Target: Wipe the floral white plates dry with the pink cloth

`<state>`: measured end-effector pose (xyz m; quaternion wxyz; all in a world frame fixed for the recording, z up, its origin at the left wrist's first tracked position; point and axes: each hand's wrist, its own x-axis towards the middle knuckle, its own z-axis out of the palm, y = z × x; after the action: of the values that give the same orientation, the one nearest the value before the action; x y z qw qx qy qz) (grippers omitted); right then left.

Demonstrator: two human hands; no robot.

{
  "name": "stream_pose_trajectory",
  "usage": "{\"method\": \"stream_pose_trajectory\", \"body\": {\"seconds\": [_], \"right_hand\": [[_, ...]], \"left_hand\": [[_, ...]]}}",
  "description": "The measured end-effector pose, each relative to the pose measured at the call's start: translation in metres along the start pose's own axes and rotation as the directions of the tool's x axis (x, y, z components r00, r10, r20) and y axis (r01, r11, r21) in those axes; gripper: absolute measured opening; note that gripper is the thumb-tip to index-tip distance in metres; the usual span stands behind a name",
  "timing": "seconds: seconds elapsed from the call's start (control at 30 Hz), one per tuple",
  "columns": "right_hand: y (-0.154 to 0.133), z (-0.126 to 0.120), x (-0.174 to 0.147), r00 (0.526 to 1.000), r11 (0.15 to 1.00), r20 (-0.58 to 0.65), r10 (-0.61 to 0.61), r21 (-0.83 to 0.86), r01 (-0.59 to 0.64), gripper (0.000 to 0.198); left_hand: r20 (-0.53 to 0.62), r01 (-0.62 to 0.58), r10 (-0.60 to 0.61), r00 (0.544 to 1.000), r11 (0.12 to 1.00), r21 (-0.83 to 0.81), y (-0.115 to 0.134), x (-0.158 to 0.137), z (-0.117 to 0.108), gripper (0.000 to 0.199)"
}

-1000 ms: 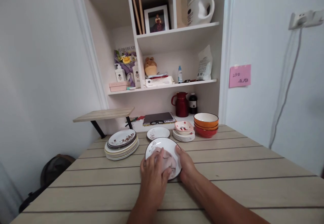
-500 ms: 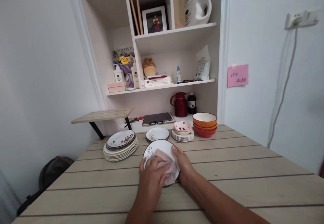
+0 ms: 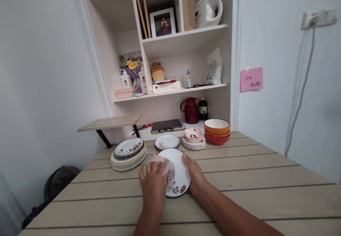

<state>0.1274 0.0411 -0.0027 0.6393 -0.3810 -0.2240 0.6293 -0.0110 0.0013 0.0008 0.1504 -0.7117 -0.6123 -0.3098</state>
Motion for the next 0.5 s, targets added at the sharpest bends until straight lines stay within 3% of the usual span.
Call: {"method": "stream_pose_trajectory", "body": {"seconds": [0.13,0.27,0.4,0.5], "right_hand": [[-0.003,-0.003,0.004,0.999,0.996,-0.038,0.025,0.083,-0.022,0.034],[0.000,-0.003,0.002,1.000,0.996,0.012,0.020,0.090,-0.021,0.031],[0.007,-0.001,0.000,0.996,1.000,0.092,-0.015,0.007,0.015,0.030],[0.010,-0.001,0.001,0.988,1.000,0.153,-0.018,-0.003,0.018,0.032]], "left_hand": [[0.110,-0.131,0.141,0.984,0.987,-0.094,0.013,-0.008,-0.001,0.028],[0.187,-0.201,0.244,0.952,0.954,-0.221,0.026,-0.010,0.002,0.040],[0.147,-0.199,0.236,0.960,0.953,-0.228,0.023,-0.004,0.004,0.047],[0.057,-0.128,0.140,0.989,0.976,-0.176,0.014,0.004,0.006,0.048]]}}
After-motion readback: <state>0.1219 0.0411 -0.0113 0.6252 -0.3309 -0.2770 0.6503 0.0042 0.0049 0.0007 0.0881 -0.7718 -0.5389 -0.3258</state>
